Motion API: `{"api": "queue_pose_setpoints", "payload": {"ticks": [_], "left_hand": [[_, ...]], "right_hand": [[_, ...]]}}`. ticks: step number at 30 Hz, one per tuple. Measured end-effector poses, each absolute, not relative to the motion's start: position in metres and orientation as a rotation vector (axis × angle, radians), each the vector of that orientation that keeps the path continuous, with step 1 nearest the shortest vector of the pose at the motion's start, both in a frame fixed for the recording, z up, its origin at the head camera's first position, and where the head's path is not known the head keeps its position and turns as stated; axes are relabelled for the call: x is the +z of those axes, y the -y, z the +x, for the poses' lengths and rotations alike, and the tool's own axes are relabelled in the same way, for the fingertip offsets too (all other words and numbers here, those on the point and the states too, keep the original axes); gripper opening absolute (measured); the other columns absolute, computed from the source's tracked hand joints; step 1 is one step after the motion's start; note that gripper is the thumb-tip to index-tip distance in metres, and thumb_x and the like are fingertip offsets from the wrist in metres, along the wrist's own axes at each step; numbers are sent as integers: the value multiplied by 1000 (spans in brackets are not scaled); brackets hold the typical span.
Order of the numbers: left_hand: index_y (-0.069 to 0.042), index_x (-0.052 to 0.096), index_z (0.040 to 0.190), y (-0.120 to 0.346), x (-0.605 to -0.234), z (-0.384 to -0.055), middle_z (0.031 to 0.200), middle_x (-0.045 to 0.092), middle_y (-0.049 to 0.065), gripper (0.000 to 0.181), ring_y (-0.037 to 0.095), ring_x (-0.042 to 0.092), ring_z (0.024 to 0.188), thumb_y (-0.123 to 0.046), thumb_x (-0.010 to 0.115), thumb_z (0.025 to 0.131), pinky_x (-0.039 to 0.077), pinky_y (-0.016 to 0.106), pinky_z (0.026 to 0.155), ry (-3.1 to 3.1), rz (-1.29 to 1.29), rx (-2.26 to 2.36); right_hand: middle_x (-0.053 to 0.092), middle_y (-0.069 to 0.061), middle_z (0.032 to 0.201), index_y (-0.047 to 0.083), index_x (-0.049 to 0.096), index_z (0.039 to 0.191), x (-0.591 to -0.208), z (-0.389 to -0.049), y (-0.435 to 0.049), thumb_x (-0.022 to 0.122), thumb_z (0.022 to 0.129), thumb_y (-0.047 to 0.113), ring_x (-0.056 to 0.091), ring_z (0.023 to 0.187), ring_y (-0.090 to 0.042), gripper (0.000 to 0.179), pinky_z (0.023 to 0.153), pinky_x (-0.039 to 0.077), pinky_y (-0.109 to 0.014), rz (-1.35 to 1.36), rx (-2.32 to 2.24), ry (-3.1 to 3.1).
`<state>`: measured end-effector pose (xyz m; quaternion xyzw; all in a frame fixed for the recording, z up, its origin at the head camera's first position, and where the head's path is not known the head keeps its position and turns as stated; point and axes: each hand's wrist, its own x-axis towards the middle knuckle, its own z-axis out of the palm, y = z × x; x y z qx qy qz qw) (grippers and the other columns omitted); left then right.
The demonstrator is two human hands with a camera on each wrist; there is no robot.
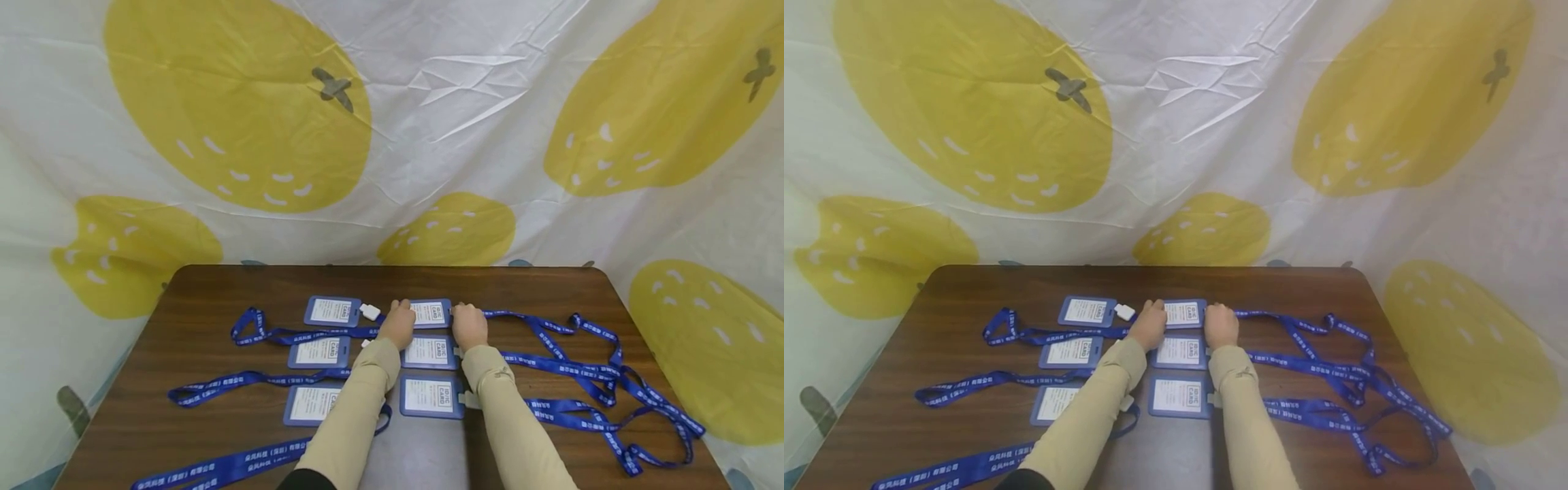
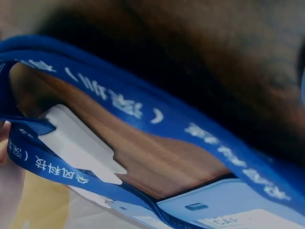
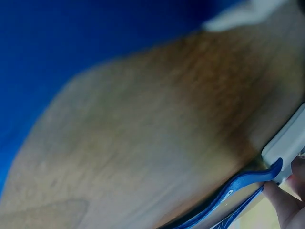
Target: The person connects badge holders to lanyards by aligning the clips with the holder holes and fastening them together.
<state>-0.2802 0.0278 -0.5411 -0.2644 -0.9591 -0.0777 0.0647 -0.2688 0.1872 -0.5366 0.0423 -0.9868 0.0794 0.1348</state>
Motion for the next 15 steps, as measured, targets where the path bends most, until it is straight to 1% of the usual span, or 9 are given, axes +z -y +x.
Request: {"api": "queue_pose_setpoints", "payload": {"ticks": [6,11,15], "left_hand": [[-3,68,77,-28,-539,-280,88,53,10,10,26,47,84,-3,69,67,39,31,79,2885,-813,-223],[-3,68,76,-27,-541,-281,90,53,9,12,26,47,84,-4,72,65,40,31,79,2887,-813,-230],[-4,68,77,-26,-540,-281,91,54,9,13,26,48,86,-5,72,65,43,31,81,2918,-795,-250]], "right_hand": [[64,-18,73,-1,68,75,-533,-269,-185,53,83,2,61,63,-38,18,54,50,-45,96,254,2875],[65,-16,76,2,70,77,-533,-270,-187,53,81,0,62,65,-38,17,56,50,-45,145,237,2900],[65,-17,74,2,70,77,-531,-272,-191,59,77,-1,62,66,-38,12,57,49,-46,209,256,2911]]}}
